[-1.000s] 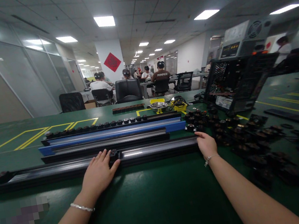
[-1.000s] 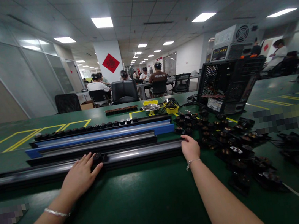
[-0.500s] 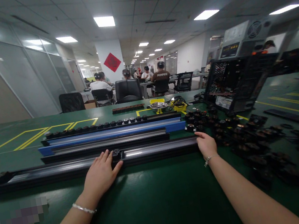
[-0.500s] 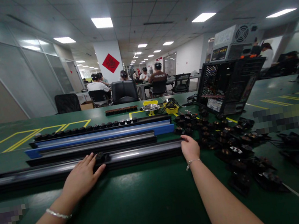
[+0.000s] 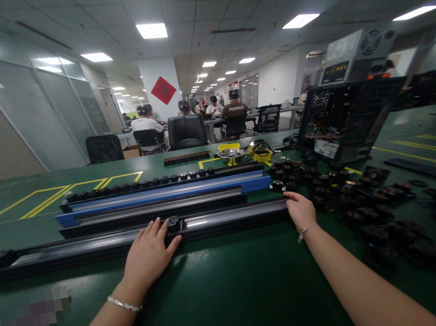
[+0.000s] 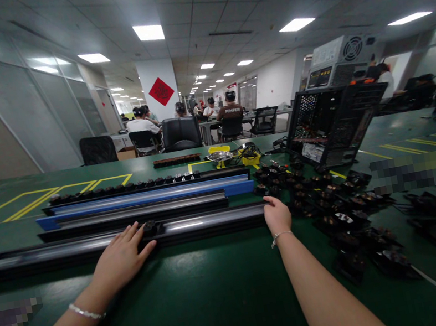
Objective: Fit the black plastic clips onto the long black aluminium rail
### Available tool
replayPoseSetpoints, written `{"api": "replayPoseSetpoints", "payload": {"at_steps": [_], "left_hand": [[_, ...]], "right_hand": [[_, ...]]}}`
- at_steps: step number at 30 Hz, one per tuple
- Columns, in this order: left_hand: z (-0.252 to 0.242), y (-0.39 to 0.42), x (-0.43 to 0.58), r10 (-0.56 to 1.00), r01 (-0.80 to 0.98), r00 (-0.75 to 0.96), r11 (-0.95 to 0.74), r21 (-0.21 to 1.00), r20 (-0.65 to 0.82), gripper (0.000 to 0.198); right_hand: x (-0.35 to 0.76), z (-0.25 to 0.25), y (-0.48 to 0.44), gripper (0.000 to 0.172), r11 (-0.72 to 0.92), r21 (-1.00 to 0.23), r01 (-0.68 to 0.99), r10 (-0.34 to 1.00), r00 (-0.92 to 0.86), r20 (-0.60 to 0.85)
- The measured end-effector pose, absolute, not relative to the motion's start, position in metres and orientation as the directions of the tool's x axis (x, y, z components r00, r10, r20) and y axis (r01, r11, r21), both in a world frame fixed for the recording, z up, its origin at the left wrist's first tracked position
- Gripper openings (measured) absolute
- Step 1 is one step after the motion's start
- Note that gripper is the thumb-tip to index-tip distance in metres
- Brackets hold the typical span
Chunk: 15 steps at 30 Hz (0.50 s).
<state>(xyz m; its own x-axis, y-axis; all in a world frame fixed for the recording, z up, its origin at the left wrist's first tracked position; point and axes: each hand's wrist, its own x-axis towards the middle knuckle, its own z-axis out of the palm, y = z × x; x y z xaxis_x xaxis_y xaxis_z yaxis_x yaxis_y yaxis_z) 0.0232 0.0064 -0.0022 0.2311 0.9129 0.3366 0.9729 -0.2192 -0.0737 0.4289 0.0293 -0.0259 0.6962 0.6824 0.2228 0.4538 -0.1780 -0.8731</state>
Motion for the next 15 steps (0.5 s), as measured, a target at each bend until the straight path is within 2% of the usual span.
{"api": "replayPoseSetpoints", "payload": {"at_steps": [15], "left_hand": [[-0.0034, 0.0048, 0.0267, 0.914, 0.964, 0.265, -0.260, -0.057, 0.307, 0.075]], "right_hand": [[0.4275, -0.0247, 0.0281, 0.040, -0.161, -0.873, 0.460, 0.670, 0.701, 0.246]]}}
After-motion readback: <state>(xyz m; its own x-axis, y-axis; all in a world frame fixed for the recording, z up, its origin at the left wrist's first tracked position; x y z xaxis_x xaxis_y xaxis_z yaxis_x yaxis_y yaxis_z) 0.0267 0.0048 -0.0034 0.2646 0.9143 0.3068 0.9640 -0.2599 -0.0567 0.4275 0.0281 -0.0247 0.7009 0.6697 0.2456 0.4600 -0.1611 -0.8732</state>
